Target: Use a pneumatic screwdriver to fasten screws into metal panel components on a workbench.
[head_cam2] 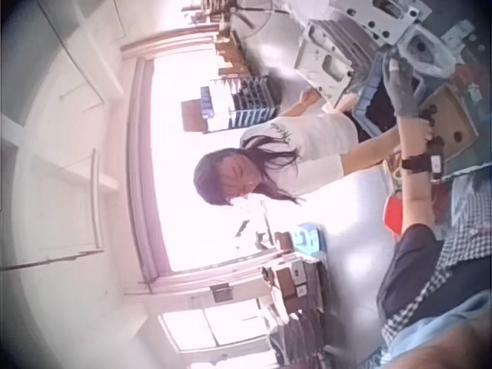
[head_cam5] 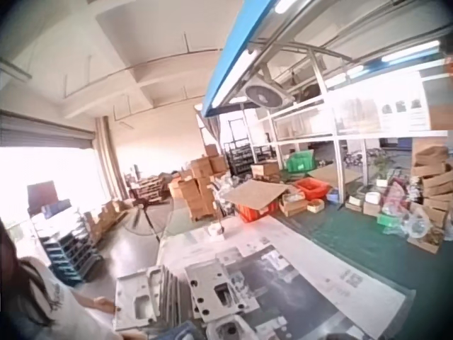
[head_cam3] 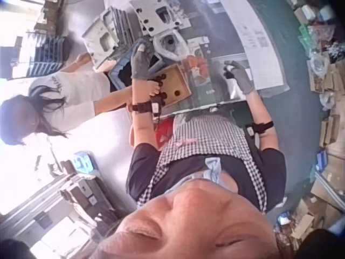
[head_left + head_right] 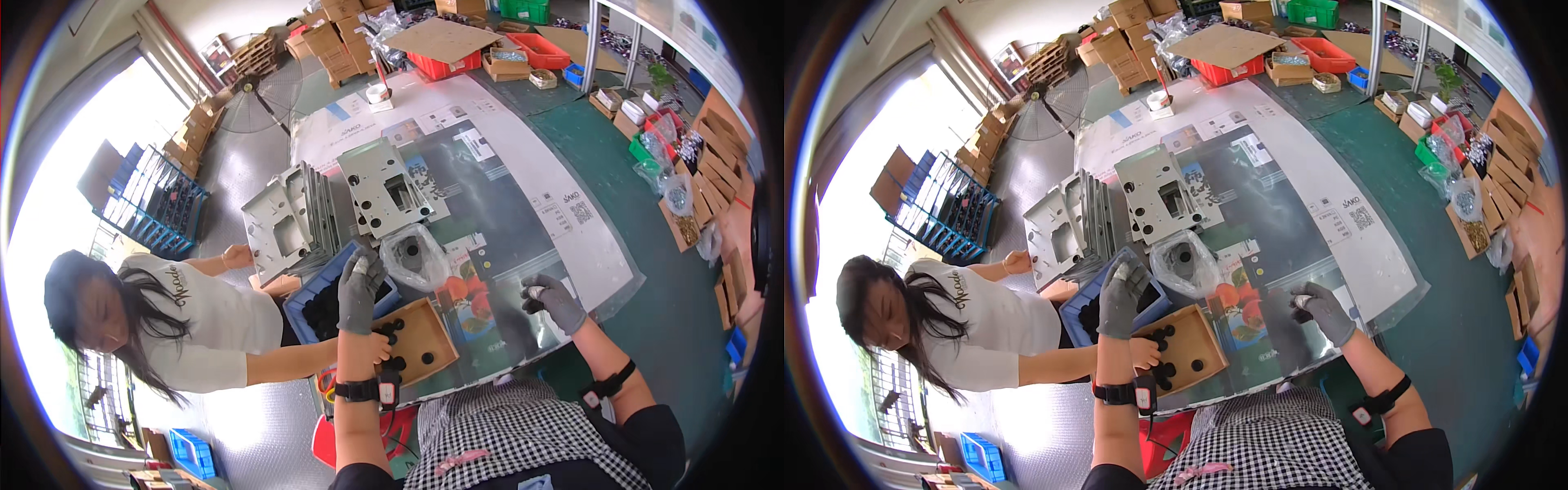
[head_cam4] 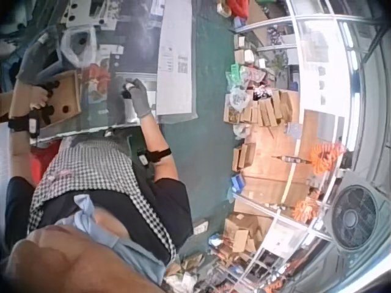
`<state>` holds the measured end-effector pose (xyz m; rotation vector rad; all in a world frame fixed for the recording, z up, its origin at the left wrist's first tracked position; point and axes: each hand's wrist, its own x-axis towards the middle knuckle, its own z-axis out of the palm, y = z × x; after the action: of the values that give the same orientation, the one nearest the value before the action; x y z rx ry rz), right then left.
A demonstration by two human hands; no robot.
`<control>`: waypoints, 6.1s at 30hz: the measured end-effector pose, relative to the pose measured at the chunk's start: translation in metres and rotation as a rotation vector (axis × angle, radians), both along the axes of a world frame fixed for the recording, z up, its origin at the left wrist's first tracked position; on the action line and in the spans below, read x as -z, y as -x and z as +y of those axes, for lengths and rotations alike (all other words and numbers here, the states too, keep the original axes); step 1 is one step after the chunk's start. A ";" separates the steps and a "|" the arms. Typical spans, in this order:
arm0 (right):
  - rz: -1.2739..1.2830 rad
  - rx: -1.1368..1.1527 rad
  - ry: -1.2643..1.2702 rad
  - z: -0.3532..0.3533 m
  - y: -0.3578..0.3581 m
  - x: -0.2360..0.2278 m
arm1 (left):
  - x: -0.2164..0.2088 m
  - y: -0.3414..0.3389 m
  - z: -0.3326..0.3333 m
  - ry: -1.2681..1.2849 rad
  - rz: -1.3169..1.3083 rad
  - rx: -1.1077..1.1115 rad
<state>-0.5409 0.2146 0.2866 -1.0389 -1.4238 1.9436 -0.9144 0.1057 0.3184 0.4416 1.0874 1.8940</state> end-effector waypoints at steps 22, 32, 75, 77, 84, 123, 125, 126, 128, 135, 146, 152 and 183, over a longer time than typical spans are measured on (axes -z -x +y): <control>-0.476 -0.116 -0.270 0.270 0.340 0.121 | 0.103 0.157 0.222 0.801 -0.062 0.116; -0.272 -0.298 0.094 0.310 0.346 0.095 | 0.080 0.158 0.234 0.762 -0.051 0.282; 0.622 1.314 0.208 -0.141 -0.335 0.100 | 0.012 -0.632 0.233 0.085 1.073 2.071; 0.554 1.513 0.320 -0.135 -0.352 0.106 | 0.040 -0.671 0.237 0.168 1.068 2.019; 0.333 1.450 0.554 -0.133 -0.369 0.098 | 0.045 -0.620 0.257 0.153 1.278 1.552; -0.312 0.026 0.010 0.167 0.190 0.121 | 0.064 -0.011 0.181 0.637 1.311 -0.473; -0.372 -0.051 -0.145 0.180 0.191 0.145 | 0.060 -0.005 0.212 0.636 1.500 -0.444; -0.432 -0.130 -0.301 0.188 0.190 0.155 | 0.058 -0.003 0.224 0.631 1.687 -0.415; -0.520 -0.165 -0.470 0.184 0.201 0.134 | 0.073 0.011 0.228 0.828 1.613 -0.124; -0.772 -0.237 -0.847 0.180 0.204 0.112 | 0.113 0.033 0.199 1.037 1.203 0.327; -0.320 -0.160 -0.487 0.194 0.271 0.090 | 0.106 0.074 0.137 0.167 0.140 0.070; -0.281 -0.391 -0.009 0.164 0.282 0.086 | 0.112 0.052 0.131 0.278 0.150 -0.010; -0.342 -0.162 -0.857 0.190 0.277 0.079 | 0.115 0.036 0.134 0.227 -0.001 -0.339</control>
<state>-0.8178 0.4043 0.2078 -0.8535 -2.2829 1.0357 -0.9508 0.2399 0.2038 0.1321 1.4290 2.0249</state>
